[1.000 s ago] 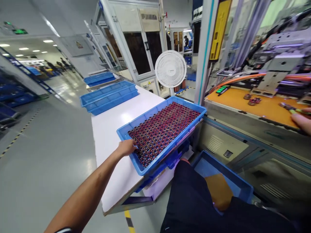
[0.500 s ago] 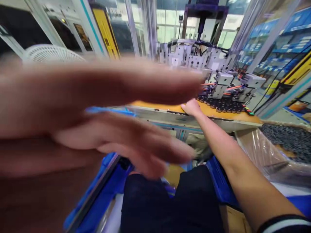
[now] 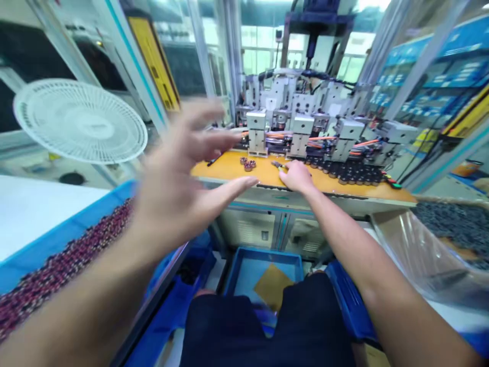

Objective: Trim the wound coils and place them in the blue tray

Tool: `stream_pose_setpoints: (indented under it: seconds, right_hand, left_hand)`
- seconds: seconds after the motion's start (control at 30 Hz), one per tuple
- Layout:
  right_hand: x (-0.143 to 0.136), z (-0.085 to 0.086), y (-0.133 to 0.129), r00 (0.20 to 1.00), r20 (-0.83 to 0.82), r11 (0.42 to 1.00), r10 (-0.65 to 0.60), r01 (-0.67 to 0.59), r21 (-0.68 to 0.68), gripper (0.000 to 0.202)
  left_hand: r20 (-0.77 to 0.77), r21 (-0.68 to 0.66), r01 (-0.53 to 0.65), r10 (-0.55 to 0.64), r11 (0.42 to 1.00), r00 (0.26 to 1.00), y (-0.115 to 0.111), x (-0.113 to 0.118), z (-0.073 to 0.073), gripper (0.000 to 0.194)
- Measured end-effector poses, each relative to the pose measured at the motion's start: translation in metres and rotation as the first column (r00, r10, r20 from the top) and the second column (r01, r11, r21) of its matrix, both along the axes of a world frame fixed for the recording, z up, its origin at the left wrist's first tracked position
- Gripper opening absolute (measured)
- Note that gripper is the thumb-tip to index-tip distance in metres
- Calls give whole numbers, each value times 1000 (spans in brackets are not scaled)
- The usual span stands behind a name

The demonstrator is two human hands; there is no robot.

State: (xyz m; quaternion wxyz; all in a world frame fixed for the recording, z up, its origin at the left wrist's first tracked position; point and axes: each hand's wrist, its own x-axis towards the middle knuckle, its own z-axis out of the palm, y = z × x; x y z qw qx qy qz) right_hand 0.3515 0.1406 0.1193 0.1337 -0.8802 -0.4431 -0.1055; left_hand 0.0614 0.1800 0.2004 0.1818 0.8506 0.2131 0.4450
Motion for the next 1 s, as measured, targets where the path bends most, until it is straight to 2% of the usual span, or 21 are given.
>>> stream_pose_setpoints:
  seconds: [0.1, 0.2, 0.3, 0.4, 0.5, 0.6, 0.67, 0.77, 0.83, 0.9, 0.97, 1.0]
  right_hand:
    - [-2, 2, -1, 1000, -6, 1000, -16, 16, -6, 32]
    - [-5, 3, -2, 1000, 0, 1000, -21, 21, 4, 33]
    - [-7, 5, -4, 1000, 8, 1000, -16, 15, 15, 32]
    - [-7, 6, -5, 1000, 10, 1000, -1, 1, 23, 30]
    - [-8, 5, -7, 1000, -2, 999, 15, -15, 32, 30]
    - [-8, 5, -9, 999, -32, 998, 23, -22, 52, 30]
    - [-8, 8, -10, 998, -54, 996, 40, -36, 79, 30]
    - [-16, 17, -14, 992, -58, 984, 108, -98, 152, 27]
    - [-33, 24, -24, 979, -36, 959, 199, -187, 214, 28]
    - [-63, 28, -45, 951, -17, 919, 307, -292, 265, 34]
    - [-102, 28, -78, 881, 4, 843, 473, -454, 289, 37]
    - [-122, 27, -97, 811, 20, 773, 585, -565, 288, 35]
  left_hand:
    - [-212, -158, -136, 101, 978, 972, 37, 67, -28, 62]
    - [-259, -247, -196, 130, 949, 957, 76, 119, -55, 62]
    - [-246, -335, -203, 123, 920, 961, 97, 147, -67, 41]
    - [-175, -398, -164, 101, 903, 979, 100, 152, -69, 34]
    - [-61, -447, -87, 67, 890, 996, 95, 132, -70, 53]
    - [88, -487, 29, 17, 873, 996, 75, 92, -75, 69]
    - [173, -510, 109, -22, 853, 985, 51, 59, -82, 71]
    - [256, -547, 203, -69, 812, 964, 3, 8, -98, 68]
    - [322, -556, 278, -106, 783, 941, -30, -24, -110, 60]
    - [360, -526, 329, -145, 785, 922, -59, -51, -121, 50]
    - [351, -455, 347, -192, 820, 916, -81, -73, -131, 47]
    - [339, -417, 357, -221, 836, 914, -89, -81, -135, 49]
